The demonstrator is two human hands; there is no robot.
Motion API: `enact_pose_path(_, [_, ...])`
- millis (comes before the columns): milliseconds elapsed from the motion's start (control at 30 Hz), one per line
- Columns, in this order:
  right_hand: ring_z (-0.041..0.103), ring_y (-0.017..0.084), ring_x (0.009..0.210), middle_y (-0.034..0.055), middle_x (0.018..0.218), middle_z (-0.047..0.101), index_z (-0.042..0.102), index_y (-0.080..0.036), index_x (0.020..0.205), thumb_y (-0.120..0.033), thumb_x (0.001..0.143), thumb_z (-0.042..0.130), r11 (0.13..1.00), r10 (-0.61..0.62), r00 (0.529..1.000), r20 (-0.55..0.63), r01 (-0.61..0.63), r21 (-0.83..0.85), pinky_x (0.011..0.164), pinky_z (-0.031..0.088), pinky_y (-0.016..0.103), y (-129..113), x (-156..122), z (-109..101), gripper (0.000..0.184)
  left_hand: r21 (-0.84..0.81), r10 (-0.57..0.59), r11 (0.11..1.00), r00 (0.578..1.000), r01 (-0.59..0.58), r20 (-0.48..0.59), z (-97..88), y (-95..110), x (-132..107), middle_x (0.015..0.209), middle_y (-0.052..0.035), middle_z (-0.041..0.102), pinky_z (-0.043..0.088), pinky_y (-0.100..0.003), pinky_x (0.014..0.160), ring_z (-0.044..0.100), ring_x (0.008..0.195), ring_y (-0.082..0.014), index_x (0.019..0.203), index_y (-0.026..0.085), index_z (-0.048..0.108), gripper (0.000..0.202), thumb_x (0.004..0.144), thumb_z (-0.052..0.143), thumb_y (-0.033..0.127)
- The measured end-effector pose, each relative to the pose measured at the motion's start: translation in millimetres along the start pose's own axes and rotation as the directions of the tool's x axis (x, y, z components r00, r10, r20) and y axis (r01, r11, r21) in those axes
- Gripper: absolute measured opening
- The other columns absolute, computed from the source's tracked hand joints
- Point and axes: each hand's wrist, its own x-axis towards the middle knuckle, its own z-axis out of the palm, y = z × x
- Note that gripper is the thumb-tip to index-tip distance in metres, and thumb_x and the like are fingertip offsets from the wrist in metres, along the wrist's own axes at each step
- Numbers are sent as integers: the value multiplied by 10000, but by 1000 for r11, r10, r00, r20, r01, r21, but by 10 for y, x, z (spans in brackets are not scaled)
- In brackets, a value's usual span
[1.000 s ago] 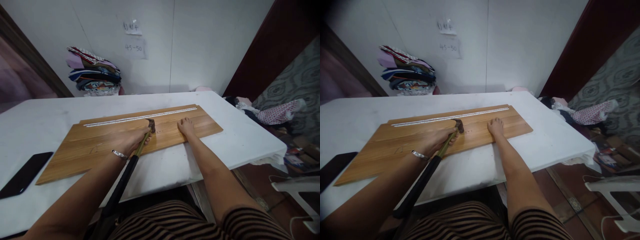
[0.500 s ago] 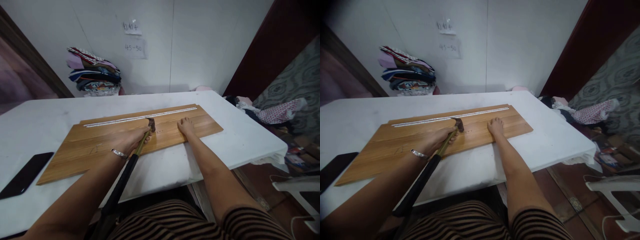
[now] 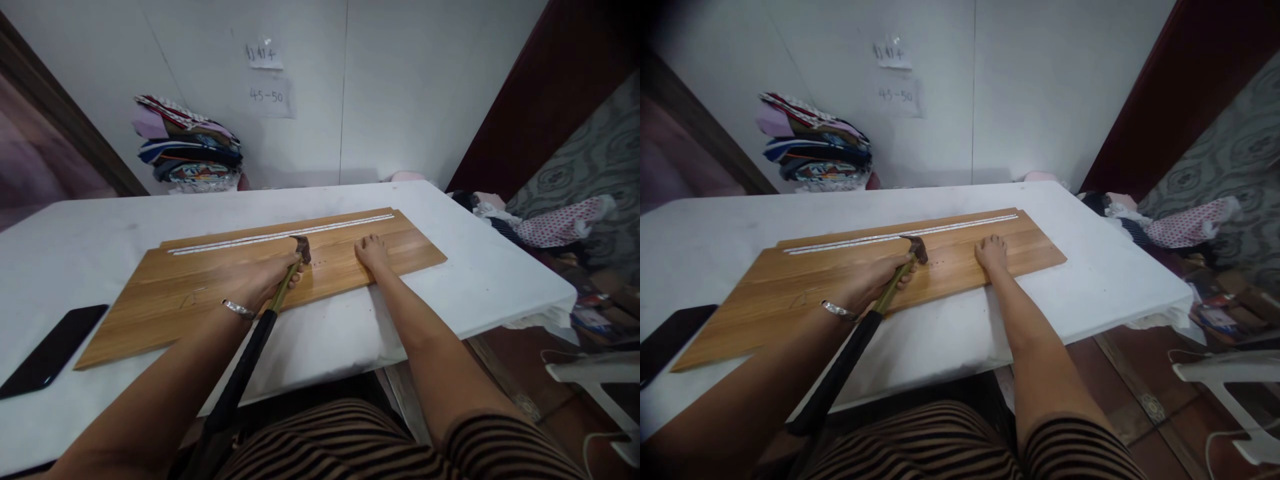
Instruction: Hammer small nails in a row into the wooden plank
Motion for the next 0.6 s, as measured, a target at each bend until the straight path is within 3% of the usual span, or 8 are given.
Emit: enact_pose_path(600, [502,315,1287,195,1317,642,707,-131,1191,-367,1004,413,1000,4,1000,-7,-4,-5,1091,345,429,-5,-2,-6,420,36,-14,999,1000,15,-22,30,-22,-60,601,12,526,306,-172,358,393,400,-55,771,157,543,173,927,543,232])
